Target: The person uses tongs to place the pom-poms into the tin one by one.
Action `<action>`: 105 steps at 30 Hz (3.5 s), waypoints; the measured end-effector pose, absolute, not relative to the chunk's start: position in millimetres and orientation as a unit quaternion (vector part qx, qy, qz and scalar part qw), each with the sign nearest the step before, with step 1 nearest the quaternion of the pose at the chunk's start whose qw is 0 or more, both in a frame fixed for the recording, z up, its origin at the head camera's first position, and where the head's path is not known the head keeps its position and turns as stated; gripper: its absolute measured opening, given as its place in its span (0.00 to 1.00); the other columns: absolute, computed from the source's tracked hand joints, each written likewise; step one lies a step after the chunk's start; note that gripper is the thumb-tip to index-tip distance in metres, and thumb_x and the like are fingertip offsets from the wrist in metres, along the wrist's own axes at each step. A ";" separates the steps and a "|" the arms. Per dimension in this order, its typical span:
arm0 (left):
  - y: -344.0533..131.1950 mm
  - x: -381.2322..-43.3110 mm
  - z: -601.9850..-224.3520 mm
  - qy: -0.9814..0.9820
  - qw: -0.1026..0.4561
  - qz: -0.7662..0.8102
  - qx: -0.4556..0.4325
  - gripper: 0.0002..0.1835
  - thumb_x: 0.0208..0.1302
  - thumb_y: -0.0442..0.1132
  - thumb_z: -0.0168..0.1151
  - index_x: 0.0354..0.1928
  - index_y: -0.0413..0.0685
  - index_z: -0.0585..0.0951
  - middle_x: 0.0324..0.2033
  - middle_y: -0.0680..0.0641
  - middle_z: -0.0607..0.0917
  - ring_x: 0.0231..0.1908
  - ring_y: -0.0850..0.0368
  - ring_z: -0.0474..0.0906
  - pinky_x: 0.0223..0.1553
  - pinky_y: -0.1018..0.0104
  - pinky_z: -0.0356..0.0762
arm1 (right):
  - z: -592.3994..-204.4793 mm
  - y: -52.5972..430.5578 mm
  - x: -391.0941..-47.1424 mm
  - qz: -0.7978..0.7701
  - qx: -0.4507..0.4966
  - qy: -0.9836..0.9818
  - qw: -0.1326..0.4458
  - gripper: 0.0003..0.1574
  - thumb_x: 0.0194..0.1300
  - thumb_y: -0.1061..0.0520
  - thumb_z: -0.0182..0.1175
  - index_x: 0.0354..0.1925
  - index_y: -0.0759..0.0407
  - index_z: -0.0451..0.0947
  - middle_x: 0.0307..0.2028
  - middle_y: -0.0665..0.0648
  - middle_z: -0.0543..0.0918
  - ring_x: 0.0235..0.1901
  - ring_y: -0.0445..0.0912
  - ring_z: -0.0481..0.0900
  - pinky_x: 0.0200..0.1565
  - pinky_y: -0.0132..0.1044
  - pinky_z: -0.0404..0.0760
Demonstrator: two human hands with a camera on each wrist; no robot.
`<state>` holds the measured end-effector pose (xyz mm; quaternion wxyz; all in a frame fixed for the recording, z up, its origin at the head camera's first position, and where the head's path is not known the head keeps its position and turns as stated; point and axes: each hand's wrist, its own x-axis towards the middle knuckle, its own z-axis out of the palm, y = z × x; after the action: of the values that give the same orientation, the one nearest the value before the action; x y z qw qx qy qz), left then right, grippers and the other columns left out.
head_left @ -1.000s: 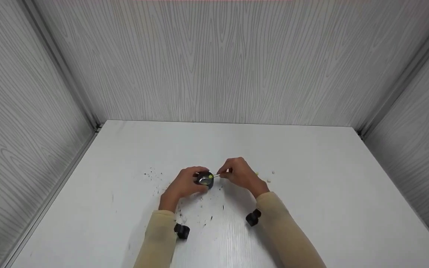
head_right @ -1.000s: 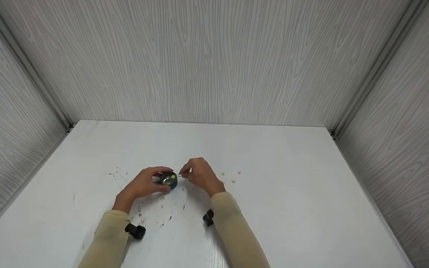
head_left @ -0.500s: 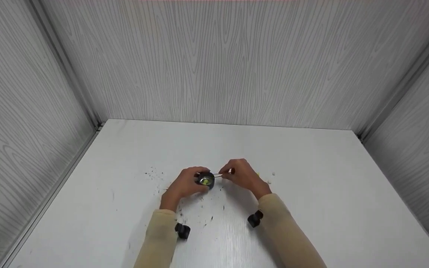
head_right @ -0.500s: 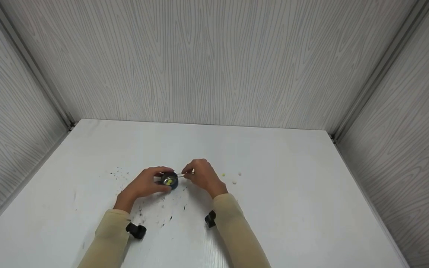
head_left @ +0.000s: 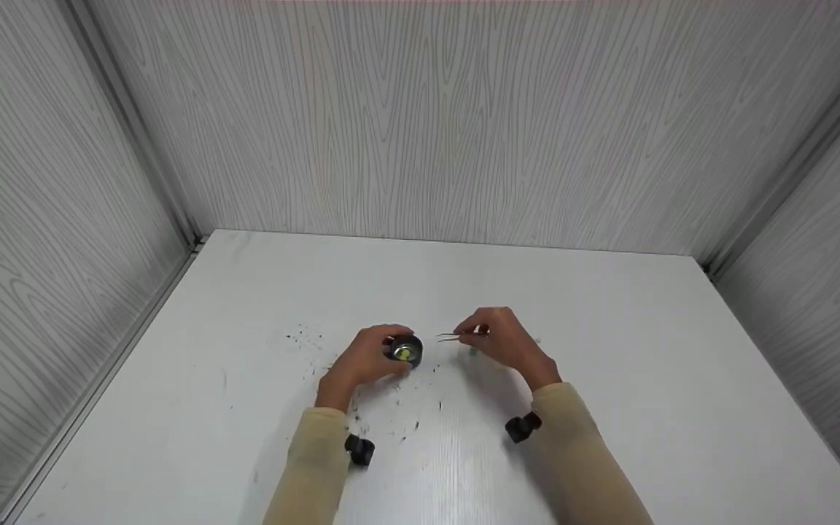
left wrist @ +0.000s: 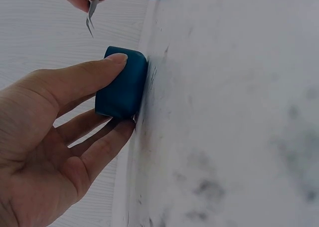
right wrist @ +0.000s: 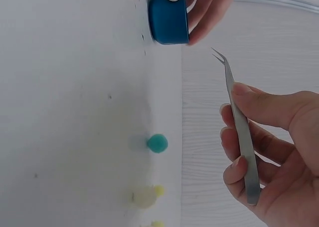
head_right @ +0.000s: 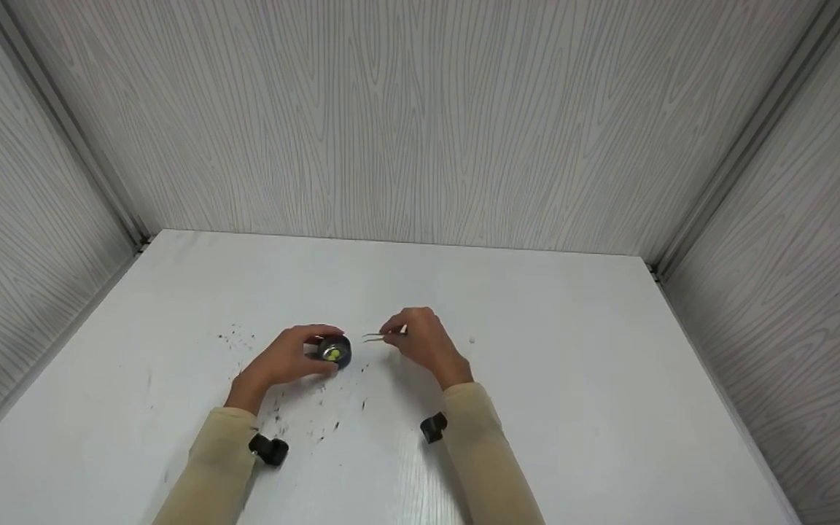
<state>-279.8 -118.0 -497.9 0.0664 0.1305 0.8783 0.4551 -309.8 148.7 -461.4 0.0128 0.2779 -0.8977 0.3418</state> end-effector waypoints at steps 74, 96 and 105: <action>-118.2 -277.4 -497.2 0.878 0.089 0.457 0.109 0.32 0.61 0.34 0.75 0.68 0.52 0.78 0.67 0.42 0.79 0.67 0.40 0.77 0.69 0.44 0.75 | -467.5 247.3 -293.3 0.291 0.214 -0.931 -0.056 0.09 0.65 0.63 0.69 0.43 0.55 0.92 0.39 0.55 0.91 0.35 0.43 0.77 0.38 0.33 0.76; -120.6 -278.6 -501.5 0.886 0.079 0.444 0.110 0.32 0.60 0.35 0.75 0.68 0.52 0.78 0.67 0.42 0.79 0.67 0.39 0.77 0.70 0.41 0.73 | -471.8 241.0 -292.0 0.290 0.208 -0.933 -0.049 0.08 0.64 0.64 0.70 0.42 0.56 0.92 0.36 0.54 0.90 0.34 0.43 0.78 0.39 0.34 0.77; -119.9 -279.4 -500.7 0.882 0.077 0.453 0.108 0.32 0.58 0.34 0.76 0.66 0.52 0.79 0.66 0.41 0.80 0.66 0.39 0.77 0.70 0.41 0.72 | -474.3 241.1 -292.6 0.292 0.205 -0.933 -0.055 0.08 0.65 0.63 0.70 0.41 0.55 0.92 0.37 0.53 0.90 0.34 0.43 0.77 0.39 0.35 0.77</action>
<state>-279.4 -119.9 -500.7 0.0770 0.1083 0.8816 0.4529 -292.6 241.1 -474.3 -0.0549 0.2053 -0.9326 0.2917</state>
